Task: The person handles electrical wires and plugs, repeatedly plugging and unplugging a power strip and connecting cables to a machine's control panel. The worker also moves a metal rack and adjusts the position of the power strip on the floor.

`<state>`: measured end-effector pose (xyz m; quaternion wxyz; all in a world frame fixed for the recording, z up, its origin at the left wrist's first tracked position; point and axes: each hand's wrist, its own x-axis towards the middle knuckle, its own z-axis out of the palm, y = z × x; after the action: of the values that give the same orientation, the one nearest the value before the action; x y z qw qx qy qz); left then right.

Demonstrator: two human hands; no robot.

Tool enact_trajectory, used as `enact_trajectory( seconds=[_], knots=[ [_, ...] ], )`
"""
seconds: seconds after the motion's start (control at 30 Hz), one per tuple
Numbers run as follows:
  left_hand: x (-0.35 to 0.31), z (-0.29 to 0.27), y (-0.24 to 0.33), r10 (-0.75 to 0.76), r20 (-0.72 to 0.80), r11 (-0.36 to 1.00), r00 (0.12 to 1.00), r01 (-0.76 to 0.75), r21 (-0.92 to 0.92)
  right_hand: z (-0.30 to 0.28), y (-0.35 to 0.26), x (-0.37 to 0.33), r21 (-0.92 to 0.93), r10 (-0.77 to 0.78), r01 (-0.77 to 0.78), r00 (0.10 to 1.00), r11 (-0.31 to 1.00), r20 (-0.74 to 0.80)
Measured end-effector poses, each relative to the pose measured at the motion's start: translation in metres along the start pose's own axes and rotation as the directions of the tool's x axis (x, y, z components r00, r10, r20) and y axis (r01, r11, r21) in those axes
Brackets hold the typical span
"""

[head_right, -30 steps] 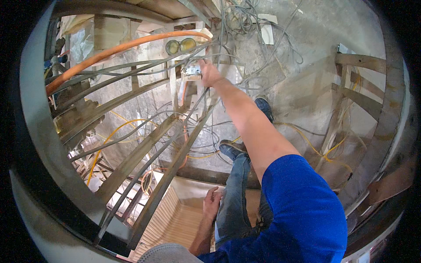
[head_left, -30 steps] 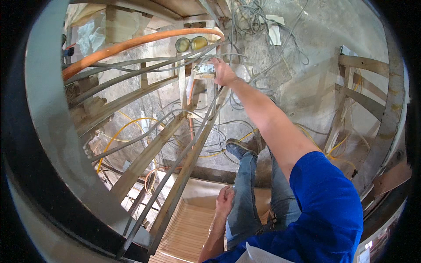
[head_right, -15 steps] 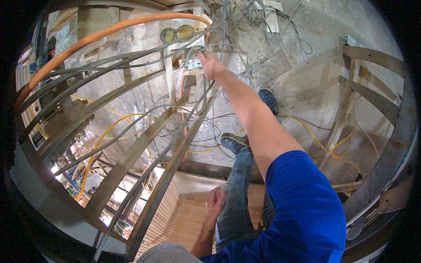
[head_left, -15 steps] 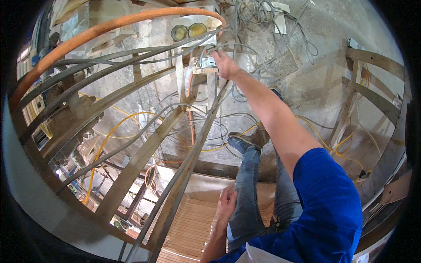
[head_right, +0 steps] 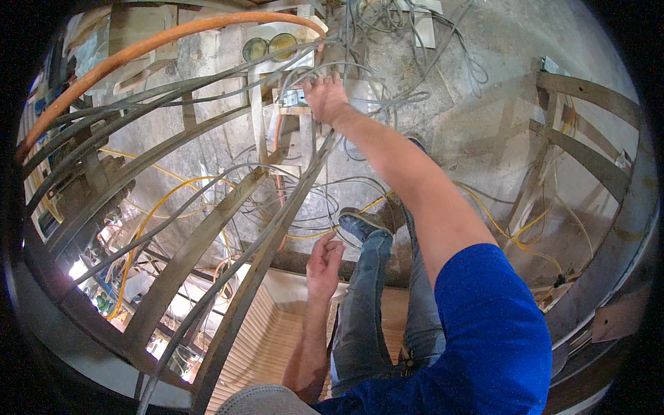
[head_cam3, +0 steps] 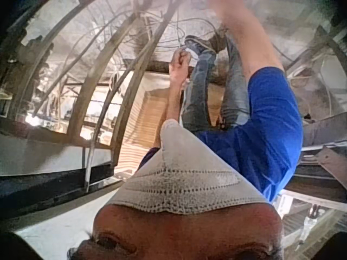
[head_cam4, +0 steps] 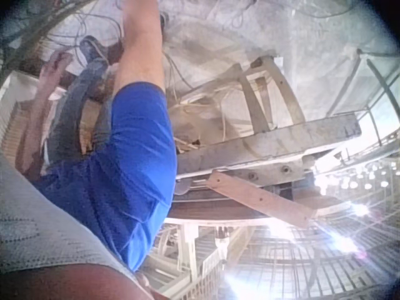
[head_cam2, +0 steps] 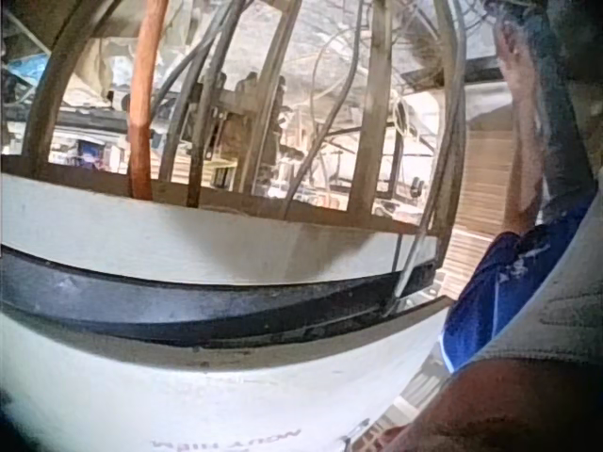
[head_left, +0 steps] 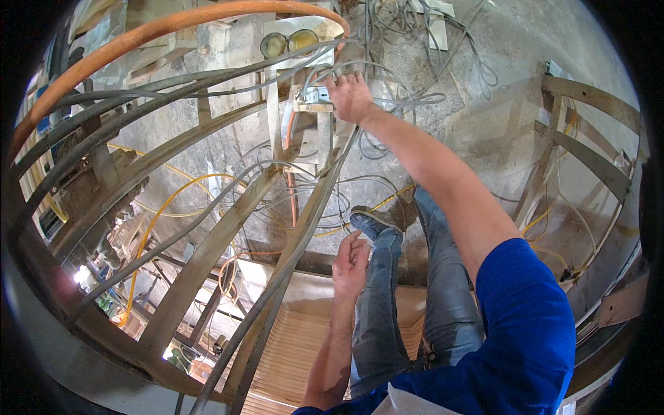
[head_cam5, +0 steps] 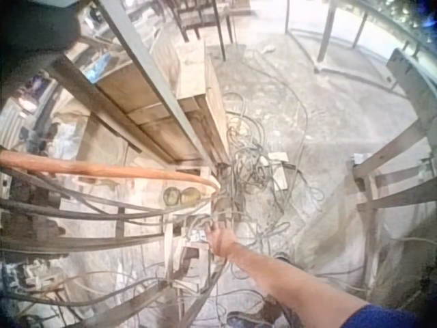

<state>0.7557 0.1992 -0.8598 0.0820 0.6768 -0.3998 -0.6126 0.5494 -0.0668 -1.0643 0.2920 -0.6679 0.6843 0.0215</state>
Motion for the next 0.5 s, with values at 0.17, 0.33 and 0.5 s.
enact_trajectory(
  seconds=[0.17,0.33,0.5],
  knots=[
    [-0.007,-0.003,0.012,-0.020,0.009,0.997,1.000,0.020,-0.068,-0.010,-0.004,-0.001,-0.023,0.062,-0.062,0.998,0.998,-0.015],
    [-0.015,-0.007,-0.006,-0.033,0.022,0.999,0.999,0.034,-0.040,-0.017,0.001,-0.006,0.016,0.054,-0.054,0.998,0.998,0.034],
    [-0.018,-0.010,0.000,-0.019,0.041,0.999,0.999,0.020,-0.035,-0.015,0.020,-0.005,0.043,0.092,-0.093,0.996,0.995,0.011]
  ],
)
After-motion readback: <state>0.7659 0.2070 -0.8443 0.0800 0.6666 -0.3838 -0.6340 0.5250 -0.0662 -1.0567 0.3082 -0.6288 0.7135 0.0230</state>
